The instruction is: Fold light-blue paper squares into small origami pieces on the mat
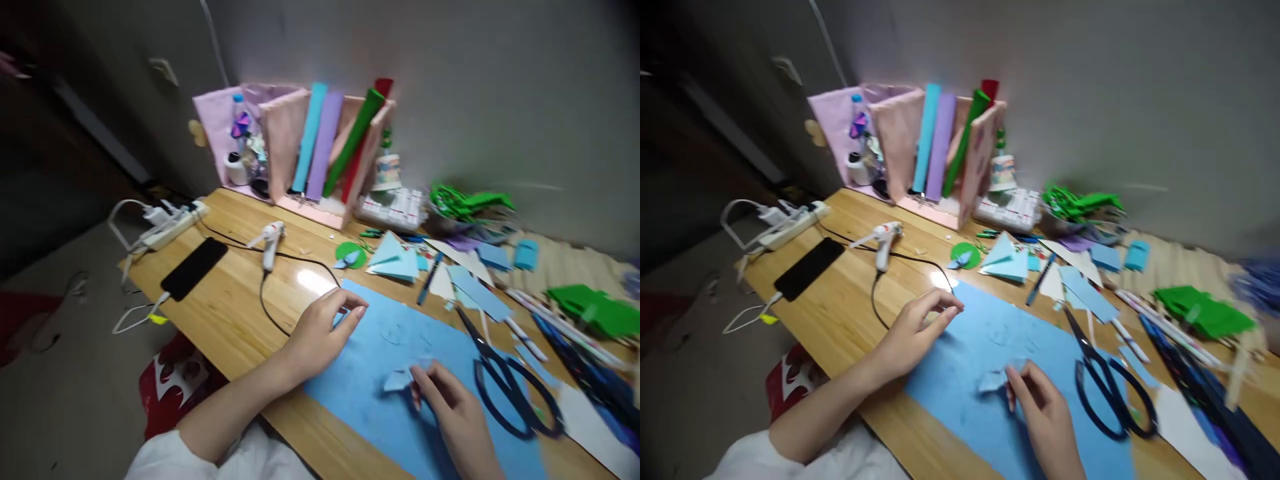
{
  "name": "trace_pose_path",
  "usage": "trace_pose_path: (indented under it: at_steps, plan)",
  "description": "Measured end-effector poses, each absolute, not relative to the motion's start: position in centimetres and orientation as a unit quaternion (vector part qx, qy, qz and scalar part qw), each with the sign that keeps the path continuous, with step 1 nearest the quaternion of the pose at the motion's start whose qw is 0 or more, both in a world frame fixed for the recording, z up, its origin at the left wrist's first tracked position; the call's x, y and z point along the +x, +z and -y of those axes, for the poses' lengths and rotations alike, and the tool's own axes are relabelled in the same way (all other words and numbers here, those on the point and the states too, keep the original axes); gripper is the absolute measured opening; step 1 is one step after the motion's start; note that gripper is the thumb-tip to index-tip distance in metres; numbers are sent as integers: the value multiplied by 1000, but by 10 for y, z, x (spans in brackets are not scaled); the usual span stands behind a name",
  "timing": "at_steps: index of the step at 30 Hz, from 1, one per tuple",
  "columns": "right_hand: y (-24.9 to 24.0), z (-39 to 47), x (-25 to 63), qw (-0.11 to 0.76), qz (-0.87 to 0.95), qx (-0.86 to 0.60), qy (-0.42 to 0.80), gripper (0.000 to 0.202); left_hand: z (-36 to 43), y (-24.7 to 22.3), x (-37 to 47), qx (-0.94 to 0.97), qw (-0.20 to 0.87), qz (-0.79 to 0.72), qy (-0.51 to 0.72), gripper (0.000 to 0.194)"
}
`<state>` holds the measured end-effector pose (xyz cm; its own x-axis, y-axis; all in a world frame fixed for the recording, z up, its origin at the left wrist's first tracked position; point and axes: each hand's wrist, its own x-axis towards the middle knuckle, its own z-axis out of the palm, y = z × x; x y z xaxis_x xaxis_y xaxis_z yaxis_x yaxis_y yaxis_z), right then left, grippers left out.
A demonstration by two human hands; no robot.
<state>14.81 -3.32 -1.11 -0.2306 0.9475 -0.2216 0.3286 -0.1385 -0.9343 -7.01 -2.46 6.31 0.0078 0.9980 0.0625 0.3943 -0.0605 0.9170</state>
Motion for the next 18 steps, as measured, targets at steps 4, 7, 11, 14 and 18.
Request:
trace_pose_path:
  at_steps: [4, 7, 11, 14, 18]
  plan:
    - [-12, 28, 122, 241, 596, -513, 569, 37, 50, 49, -154, 502, 184, -704, 467, 18]
    - [-8, 20, 88, 222, 597, -484, 600, 39, 65, 31, -226, 455, 6, -810, 371, 17]
    - [-3, 16, 35, 207, 586, -449, 642, 43, 70, 18, -294, 437, -39, -842, 313, 39]
    - [1, 19, 2, 196, 585, -416, 668, 44, 64, 12, -317, 446, -33, -850, 279, 50]
    - [7, 24, -24, 188, 573, -395, 693, 44, 59, 6, -328, 456, -25, -852, 257, 57]
